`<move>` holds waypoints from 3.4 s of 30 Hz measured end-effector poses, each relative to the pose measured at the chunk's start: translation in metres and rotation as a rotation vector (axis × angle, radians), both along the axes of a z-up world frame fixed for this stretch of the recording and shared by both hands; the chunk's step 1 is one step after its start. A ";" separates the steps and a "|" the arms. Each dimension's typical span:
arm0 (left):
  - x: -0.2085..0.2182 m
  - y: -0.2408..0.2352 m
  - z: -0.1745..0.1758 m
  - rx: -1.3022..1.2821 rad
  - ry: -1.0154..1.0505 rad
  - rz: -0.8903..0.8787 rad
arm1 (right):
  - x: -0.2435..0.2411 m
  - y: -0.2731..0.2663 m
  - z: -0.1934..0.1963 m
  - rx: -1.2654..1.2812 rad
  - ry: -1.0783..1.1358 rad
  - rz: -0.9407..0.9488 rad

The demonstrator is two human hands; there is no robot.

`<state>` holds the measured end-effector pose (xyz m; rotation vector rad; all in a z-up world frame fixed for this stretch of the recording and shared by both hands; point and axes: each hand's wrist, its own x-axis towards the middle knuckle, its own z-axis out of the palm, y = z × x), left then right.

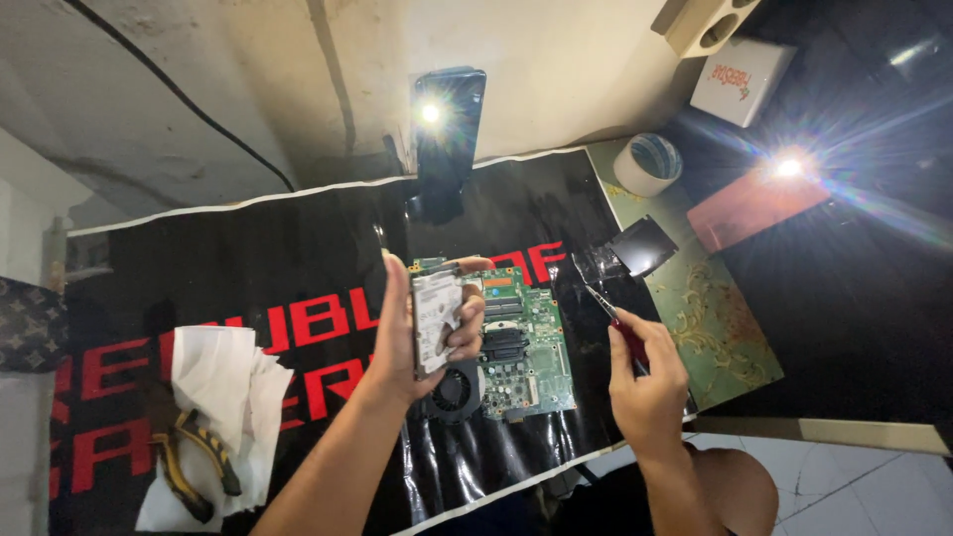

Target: The person holds a hard drive and uses a screwdriver to remove and reinsert screws on both sides. The person flips the hard drive over and repeats the screw removal and insertion process.

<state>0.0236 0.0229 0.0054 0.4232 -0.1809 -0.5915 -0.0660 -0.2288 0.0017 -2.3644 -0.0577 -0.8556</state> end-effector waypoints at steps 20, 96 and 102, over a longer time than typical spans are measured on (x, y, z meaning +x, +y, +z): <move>0.002 -0.003 -0.004 -0.104 0.003 0.020 | -0.013 -0.022 -0.039 -0.015 -0.053 -0.005; 0.035 0.006 -0.010 -0.211 0.222 0.111 | 0.139 0.091 -0.011 0.439 -0.346 0.591; 0.033 0.006 -0.013 -0.099 0.279 0.081 | 0.139 0.088 -0.007 0.393 -0.351 0.541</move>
